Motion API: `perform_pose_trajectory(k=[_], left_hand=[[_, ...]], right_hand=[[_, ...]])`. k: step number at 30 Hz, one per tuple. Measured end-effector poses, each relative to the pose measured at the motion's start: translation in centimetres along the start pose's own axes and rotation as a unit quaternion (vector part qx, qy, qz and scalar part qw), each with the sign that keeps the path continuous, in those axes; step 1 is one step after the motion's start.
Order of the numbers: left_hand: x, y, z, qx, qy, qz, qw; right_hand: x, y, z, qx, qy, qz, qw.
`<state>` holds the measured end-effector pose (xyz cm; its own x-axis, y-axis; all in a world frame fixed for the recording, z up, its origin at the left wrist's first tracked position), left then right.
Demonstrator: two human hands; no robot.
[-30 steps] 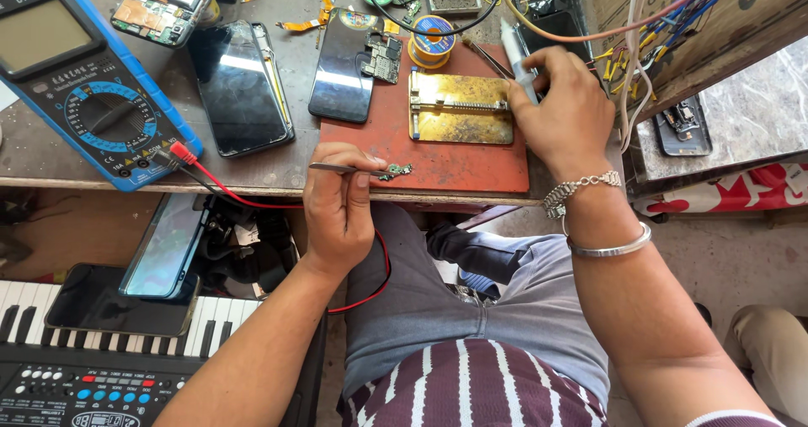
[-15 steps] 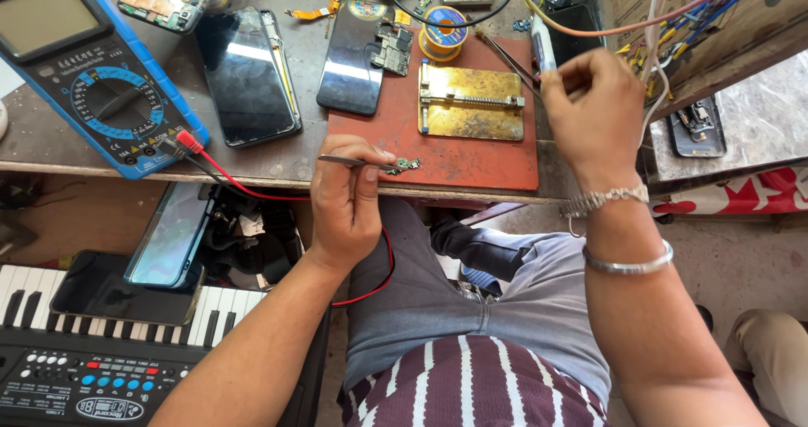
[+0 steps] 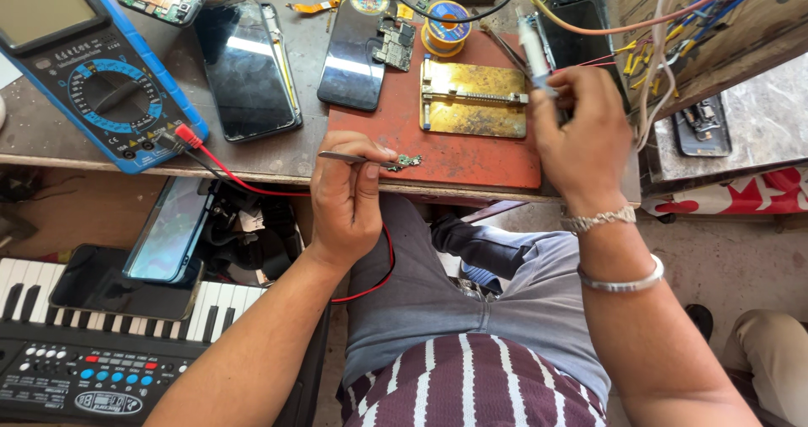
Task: The person holds a small circuit board with tweezers and applies flux with a pen, then solders components on the board using a soldering iron. They later pick up a spray can and a blue-handled tool and continue working on the board at the bench.
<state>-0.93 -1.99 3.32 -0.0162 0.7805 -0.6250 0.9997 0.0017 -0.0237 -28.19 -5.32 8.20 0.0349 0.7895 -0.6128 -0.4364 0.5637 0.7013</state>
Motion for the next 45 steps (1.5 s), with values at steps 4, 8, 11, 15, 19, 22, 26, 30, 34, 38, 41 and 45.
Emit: perform_pose_trajectory(k=[4,8,11,15,19,22,26,30,34,38,41,45], left_hand=[[-0.1,0.1,0.1,-0.005,-0.004,0.003,1.000],[-0.1,0.0,0.5,-0.009,-0.003,0.003,1.000],[0.0,0.0,0.7,-0.002,0.003,0.005,1.000],[-0.1,0.1,0.8,-0.030,-0.012,0.006,0.999],[-0.2,0.2,0.8,-0.060,-0.023,0.010,0.998],[-0.3,0.2,0.8,-0.069,-0.030,0.012,0.997],[-0.3,0.2,1.0,-0.069,-0.028,0.015,0.997],[-0.2,0.2,1.1,-0.063,-0.031,0.024,0.997],[-0.2,0.3,1.2,-0.060,-0.031,0.025,0.997],[-0.2,0.2,1.2,-0.054,-0.025,0.023,0.998],[-0.3,0.2,1.2,-0.061,-0.031,0.027,0.997],[-0.4,0.3,1.1,-0.082,-0.039,0.032,0.995]], right_hand=[[2.4,1.7,0.5,-0.142,-0.080,-0.024,0.986],[6.1,1.8,0.7,-0.297,-0.161,0.026,0.941],[8.2,1.1,1.2,-0.369,-0.138,0.052,0.918],[8.8,0.5,1.3,-0.396,-0.104,0.085,0.908],[8.0,1.0,2.1,-0.301,-0.017,0.098,0.948],[7.3,0.9,2.7,-0.277,0.010,0.101,0.955],[6.8,0.5,2.6,-0.278,-0.010,0.113,0.954],[6.7,0.7,2.6,-0.254,-0.012,0.131,0.958],[6.6,1.0,2.7,-0.233,-0.009,0.135,0.963],[6.6,0.9,2.9,-0.216,-0.011,0.139,0.966],[6.7,0.8,2.9,-0.209,-0.013,0.138,0.968],[6.7,0.8,3.0,-0.208,-0.014,0.138,0.968]])
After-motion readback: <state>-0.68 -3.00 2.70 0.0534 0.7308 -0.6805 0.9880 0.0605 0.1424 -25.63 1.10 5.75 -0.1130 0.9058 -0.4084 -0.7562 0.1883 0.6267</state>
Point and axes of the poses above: each hand's wrist, its own x-axis away from the middle knuckle, its own y-axis out of the back of the hand, z = x × y, the point moved 4 cm from there along -x, towards the middle knuckle, and after that the axes turned 3 degrees about -z, right-handed, at the moved point
